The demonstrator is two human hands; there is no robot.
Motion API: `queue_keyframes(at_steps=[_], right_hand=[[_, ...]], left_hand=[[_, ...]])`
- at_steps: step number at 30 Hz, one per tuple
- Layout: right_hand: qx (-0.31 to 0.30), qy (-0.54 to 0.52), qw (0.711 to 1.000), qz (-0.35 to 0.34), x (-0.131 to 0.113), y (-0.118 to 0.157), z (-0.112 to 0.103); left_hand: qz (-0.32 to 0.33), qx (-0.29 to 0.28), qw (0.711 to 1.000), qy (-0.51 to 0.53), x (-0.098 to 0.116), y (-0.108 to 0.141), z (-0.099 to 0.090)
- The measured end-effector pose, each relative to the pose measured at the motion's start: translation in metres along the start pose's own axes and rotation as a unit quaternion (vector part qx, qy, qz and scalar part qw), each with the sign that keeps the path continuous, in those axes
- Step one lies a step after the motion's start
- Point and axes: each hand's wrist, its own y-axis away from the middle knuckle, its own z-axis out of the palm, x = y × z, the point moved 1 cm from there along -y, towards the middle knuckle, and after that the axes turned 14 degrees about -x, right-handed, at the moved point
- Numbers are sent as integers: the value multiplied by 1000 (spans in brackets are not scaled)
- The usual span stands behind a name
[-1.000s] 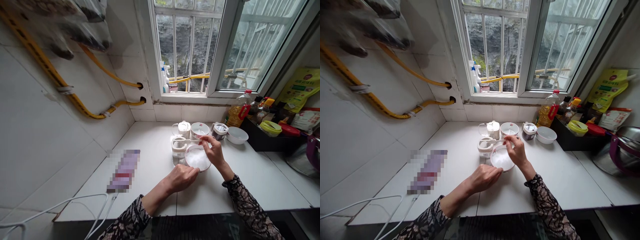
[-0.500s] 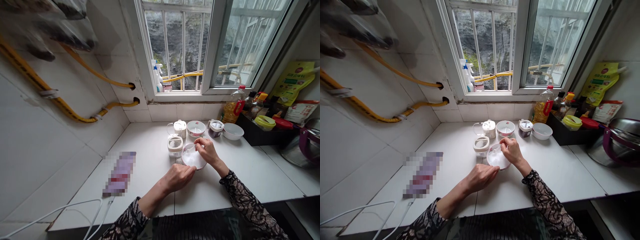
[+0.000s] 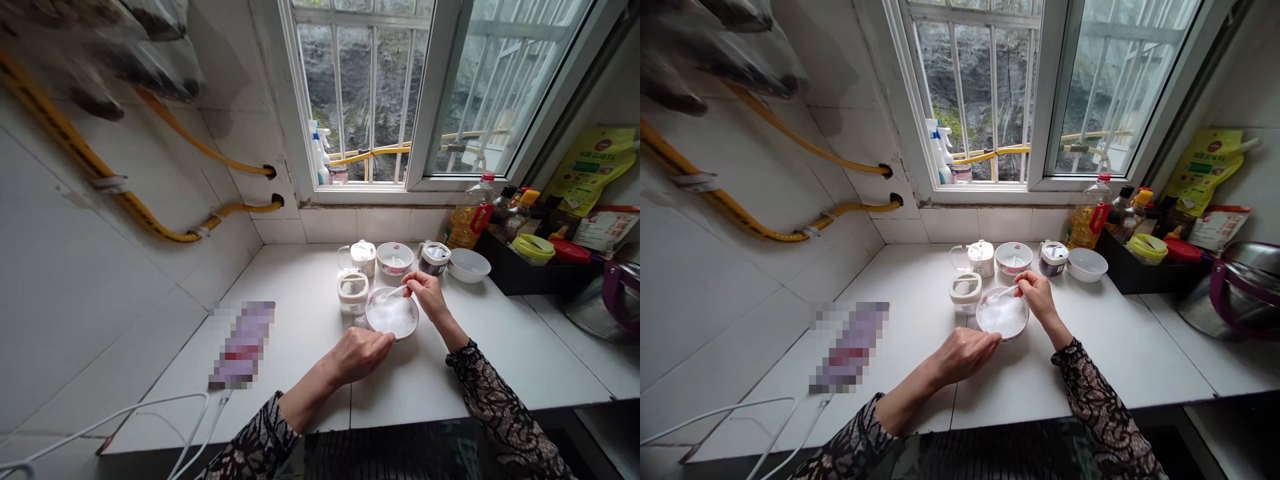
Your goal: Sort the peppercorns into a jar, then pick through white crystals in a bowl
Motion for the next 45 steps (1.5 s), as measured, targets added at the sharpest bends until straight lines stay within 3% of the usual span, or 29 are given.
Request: queue_keyframes(at_steps=[11, 14, 18, 20, 23, 25, 30, 33, 41, 45], right_hand=[[-19, -67, 997, 20, -2, 0, -1], [-30, -59, 998, -10, -5, 1, 9], [-24, 15, 993, -112, -8, 4, 30], [-28, 130, 973, -189, -9, 6, 39], [-64, 318, 897, -300, -11, 8, 47], [-68, 364, 867, -333, -13, 9, 45], [39, 306, 908, -283, -20, 12, 20], [62, 308, 922, -227, -19, 13, 5], [27, 363, 913, -186, -10, 13, 8], [-21, 329, 933, -148, -7, 12, 17]], left_hand=[[-1, 6, 1000, -9, 0, -1, 0], [-1, 10, 1000, -12, 0, -2, 0], [-2, 8, 1000, -8, 0, -1, 2], [-2, 11, 1000, -7, 0, -1, 3], [-2, 16, 1000, -7, 0, -1, 3], [-3, 15, 1000, -7, 0, -1, 3], [-2, 7, 1000, -12, 0, 0, 2], [-4, 2, 1000, -12, 0, 0, 2], [0, 11, 1000, -15, 0, -1, 0], [-3, 20, 1000, -13, 0, -1, 0]])
